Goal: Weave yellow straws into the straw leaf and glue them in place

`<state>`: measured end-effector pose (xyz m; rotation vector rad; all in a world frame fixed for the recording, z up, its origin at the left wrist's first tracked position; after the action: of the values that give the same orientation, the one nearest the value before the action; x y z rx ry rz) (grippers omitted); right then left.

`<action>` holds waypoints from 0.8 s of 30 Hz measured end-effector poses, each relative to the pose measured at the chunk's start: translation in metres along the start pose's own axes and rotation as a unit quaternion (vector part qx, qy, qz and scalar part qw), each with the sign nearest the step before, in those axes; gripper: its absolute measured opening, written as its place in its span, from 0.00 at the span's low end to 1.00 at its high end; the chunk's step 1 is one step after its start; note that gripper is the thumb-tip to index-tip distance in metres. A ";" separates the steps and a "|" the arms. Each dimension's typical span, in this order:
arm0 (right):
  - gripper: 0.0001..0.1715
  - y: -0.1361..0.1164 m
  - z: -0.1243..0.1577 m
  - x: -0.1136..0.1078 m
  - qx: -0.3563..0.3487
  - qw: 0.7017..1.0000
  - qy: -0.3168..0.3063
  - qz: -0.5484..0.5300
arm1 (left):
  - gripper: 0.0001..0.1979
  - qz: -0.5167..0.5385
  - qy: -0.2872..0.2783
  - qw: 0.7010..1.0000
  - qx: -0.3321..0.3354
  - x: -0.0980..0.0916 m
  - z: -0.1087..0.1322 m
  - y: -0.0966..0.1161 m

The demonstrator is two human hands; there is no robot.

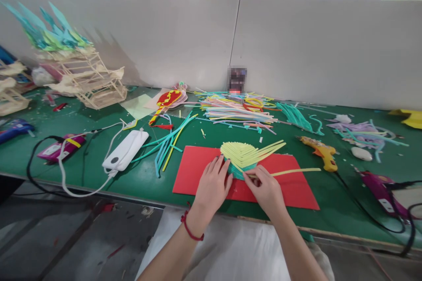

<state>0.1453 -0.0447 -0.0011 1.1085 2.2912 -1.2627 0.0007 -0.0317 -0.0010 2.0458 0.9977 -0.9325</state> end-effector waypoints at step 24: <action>0.14 0.006 -0.002 -0.002 0.033 0.999 0.006 -0.013 | 0.22 -0.019 -0.047 0.998 0.025 0.005 -0.001 0.005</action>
<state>0.1513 -0.0425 -0.0024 1.1145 2.2953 -1.3544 0.0073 -0.0313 -0.0033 2.0099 0.9753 -1.0741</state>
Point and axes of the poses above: each hand's wrist, its own z-axis away from the middle knuckle, its own x-axis out of the palm, y = z × x, the point moved 8 cm from there along -z, towards the middle knuckle, and after that the axes turned 9 degrees about y, right-handed, at the moved point
